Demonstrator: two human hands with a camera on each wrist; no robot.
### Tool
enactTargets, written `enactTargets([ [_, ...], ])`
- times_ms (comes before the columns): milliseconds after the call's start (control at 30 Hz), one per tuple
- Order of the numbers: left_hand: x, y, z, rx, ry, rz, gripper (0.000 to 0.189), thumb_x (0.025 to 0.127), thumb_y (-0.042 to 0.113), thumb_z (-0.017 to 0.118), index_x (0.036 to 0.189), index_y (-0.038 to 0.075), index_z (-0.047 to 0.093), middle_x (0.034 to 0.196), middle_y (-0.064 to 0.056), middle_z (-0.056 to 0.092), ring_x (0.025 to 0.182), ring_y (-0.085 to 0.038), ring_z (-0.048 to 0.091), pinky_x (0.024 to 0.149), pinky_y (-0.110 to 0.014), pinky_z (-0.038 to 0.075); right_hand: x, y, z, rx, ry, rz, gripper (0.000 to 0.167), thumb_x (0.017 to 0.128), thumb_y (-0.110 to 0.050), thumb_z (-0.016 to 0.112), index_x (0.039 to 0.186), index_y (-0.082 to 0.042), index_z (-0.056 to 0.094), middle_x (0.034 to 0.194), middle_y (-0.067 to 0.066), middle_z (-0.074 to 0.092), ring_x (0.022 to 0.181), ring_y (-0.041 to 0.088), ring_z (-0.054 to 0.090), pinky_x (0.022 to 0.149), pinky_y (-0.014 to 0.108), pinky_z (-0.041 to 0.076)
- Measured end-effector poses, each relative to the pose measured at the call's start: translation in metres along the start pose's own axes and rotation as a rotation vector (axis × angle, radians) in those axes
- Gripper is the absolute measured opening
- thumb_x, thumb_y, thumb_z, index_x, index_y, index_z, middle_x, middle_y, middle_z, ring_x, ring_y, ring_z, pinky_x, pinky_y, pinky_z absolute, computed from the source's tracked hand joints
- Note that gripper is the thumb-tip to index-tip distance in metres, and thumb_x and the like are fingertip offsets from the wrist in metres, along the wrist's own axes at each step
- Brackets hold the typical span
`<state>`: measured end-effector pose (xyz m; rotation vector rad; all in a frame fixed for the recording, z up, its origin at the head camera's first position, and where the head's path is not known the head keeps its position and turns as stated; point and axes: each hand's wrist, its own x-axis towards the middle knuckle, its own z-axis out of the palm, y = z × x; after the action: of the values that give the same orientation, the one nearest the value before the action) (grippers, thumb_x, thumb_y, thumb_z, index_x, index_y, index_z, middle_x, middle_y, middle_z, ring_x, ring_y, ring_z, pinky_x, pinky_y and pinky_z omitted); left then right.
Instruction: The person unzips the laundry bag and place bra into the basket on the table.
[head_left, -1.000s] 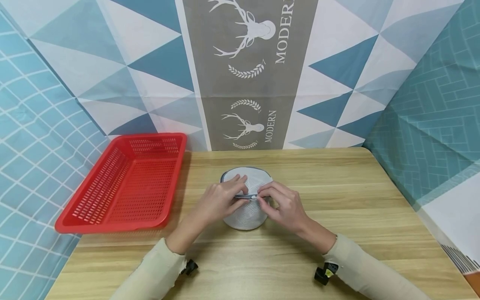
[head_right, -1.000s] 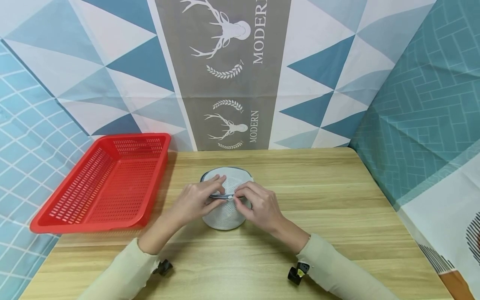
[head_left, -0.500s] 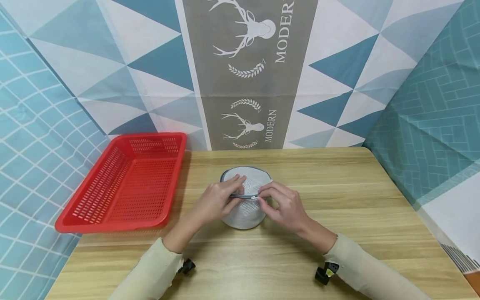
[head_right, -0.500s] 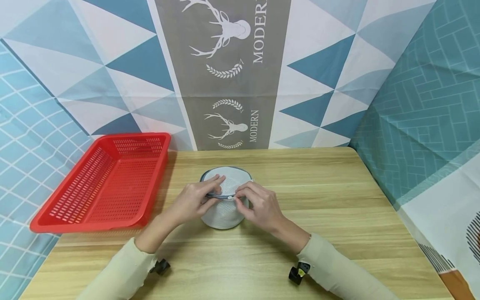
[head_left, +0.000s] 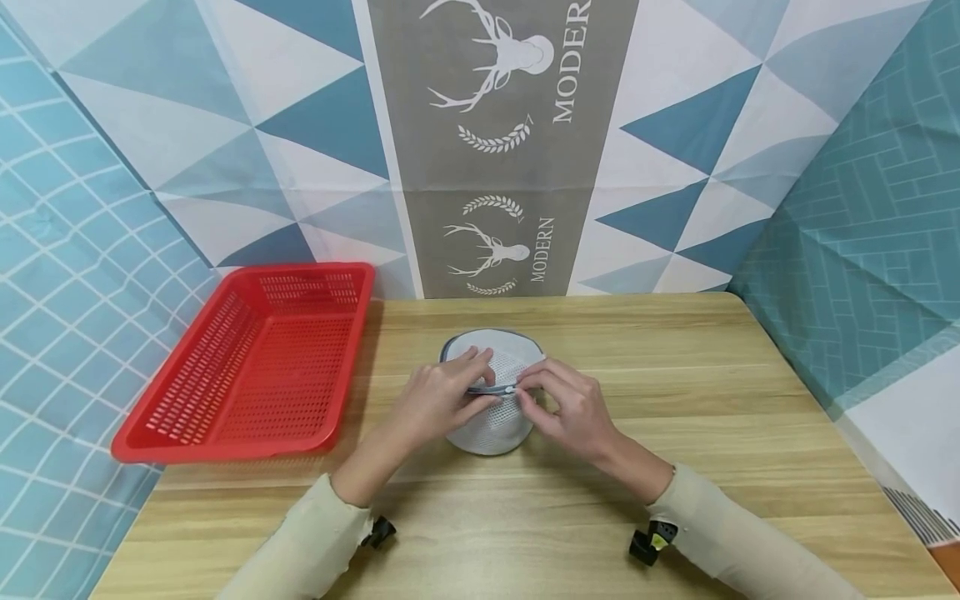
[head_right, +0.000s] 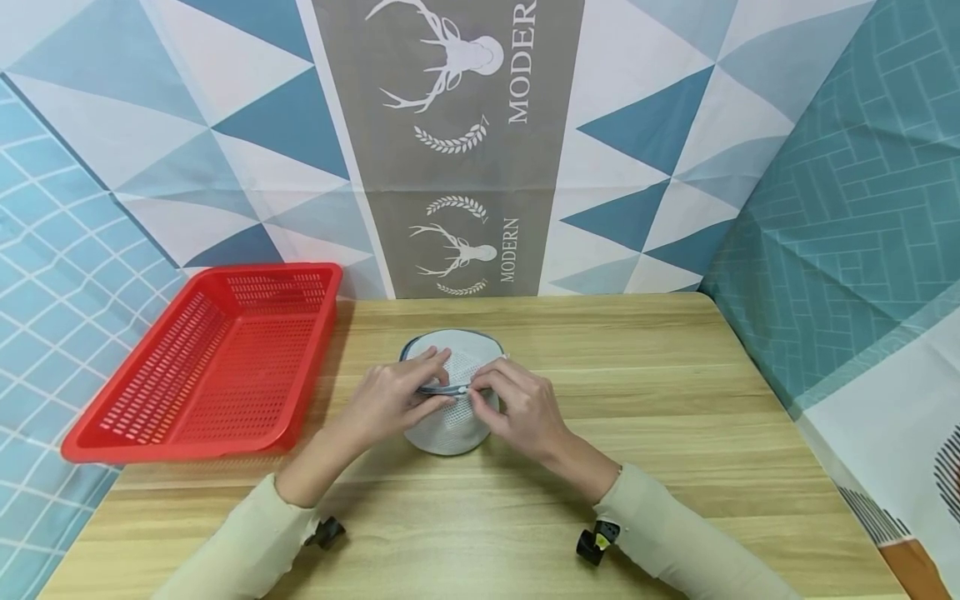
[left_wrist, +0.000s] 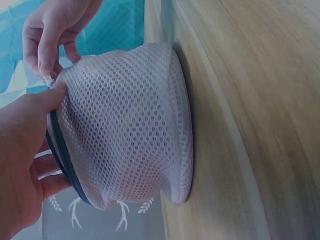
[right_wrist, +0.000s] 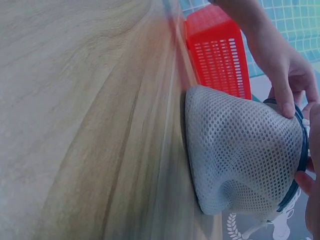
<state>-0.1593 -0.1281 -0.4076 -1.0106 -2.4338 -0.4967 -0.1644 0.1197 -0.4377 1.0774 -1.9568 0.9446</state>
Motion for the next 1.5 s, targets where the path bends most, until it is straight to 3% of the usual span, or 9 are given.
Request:
enactTargets([
  [233,0.0001,0.0006,0.0012,-0.070,0.009,0.019,0.027,0.094,0.023,0.092,0.099,0.014,0.066,0.141,-0.024,0.078,0.125,-0.046,0.080,0.064,-0.045,0.067,0.0009,-0.0005,0.0011,0.002,0.001,-0.011,0.004,0.096,-0.005,0.079,0.093,-0.007,0.078,0.097,0.007,0.082,0.079,0.015,0.077,0.069,0.027,0.065],
  [400,-0.0007,-0.0020,0.0038,-0.123,0.014,0.023,0.024,0.095,0.016,0.091,0.097,0.012,0.067,0.137,-0.025,0.080,0.129,-0.048,0.078,0.083,-0.052,0.072,0.0003,-0.0016,0.0004,-0.002,-0.003,-0.007,0.007,0.099,-0.009,0.078,0.093,-0.007,0.079,0.099,0.007,0.083,0.084,0.018,0.080,0.074,0.028,0.067],
  [600,-0.0042,-0.0071,0.0022,-0.194,-0.018,0.007,0.047,0.094,0.010,0.090,0.136,-0.004,0.074,0.100,-0.007,0.086,0.136,-0.048,0.074,0.106,-0.057,0.065,-0.0020,-0.0011,-0.0015,-0.002,-0.006,0.005,0.010,0.102,-0.012,0.078,0.093,-0.007,0.079,0.100,0.008,0.084,0.093,0.025,0.084,0.081,0.035,0.069],
  [733,-0.0037,-0.0065,0.0008,-0.134,-0.025,-0.001,0.026,0.095,0.015,0.091,0.114,0.007,0.075,0.119,-0.015,0.087,0.135,-0.045,0.075,0.080,-0.041,0.071,-0.0017,-0.0011,-0.0017,-0.004,-0.003,0.009,0.008,0.101,-0.010,0.078,0.093,-0.007,0.079,0.100,0.008,0.084,0.092,0.024,0.083,0.079,0.035,0.069],
  [800,-0.0024,-0.0051,0.0004,-0.092,-0.032,-0.008,0.024,0.095,0.021,0.092,0.104,0.012,0.071,0.134,-0.020,0.083,0.133,-0.043,0.077,0.061,-0.030,0.059,-0.0013,-0.0011,-0.0012,-0.004,0.001,0.009,0.007,0.101,-0.009,0.077,0.094,-0.007,0.079,0.100,0.008,0.083,0.089,0.023,0.082,0.078,0.033,0.068],
  [867,-0.0013,-0.0035,0.0001,-0.059,-0.042,-0.019,0.026,0.095,0.028,0.092,0.103,0.015,0.072,0.144,-0.021,0.078,0.131,-0.041,0.079,0.054,-0.025,0.043,-0.0005,-0.0018,-0.0009,-0.004,0.004,0.009,0.007,0.100,-0.009,0.076,0.094,-0.007,0.078,0.099,0.007,0.083,0.087,0.021,0.081,0.076,0.031,0.067],
  [1067,0.0037,0.0012,0.0012,-0.012,-0.068,-0.007,0.028,0.099,0.039,0.087,0.107,0.017,0.073,0.145,-0.021,0.078,0.130,-0.040,0.080,0.053,-0.023,0.038,0.0015,-0.0030,0.0002,0.000,0.002,0.001,0.009,0.102,-0.009,0.074,0.094,-0.007,0.078,0.099,0.007,0.082,0.082,0.017,0.078,0.073,0.027,0.065],
  [1233,0.0043,0.0018,0.0017,-0.026,-0.055,0.012,0.023,0.099,0.032,0.088,0.103,0.015,0.073,0.144,-0.023,0.077,0.133,-0.042,0.078,0.055,-0.030,0.051,0.0003,-0.0016,0.0010,0.001,0.005,-0.002,0.007,0.099,-0.006,0.075,0.093,-0.007,0.078,0.098,0.007,0.082,0.080,0.016,0.078,0.071,0.025,0.064],
  [1500,0.0005,-0.0016,0.0009,-0.086,-0.068,0.024,0.019,0.099,0.024,0.086,0.102,0.012,0.072,0.148,-0.028,0.073,0.137,-0.047,0.074,0.082,-0.051,0.071,-0.0034,-0.0008,0.0017,-0.002,-0.010,0.001,0.005,0.095,-0.005,0.077,0.091,-0.008,0.078,0.099,0.007,0.082,0.083,0.017,0.078,0.075,0.025,0.065],
])
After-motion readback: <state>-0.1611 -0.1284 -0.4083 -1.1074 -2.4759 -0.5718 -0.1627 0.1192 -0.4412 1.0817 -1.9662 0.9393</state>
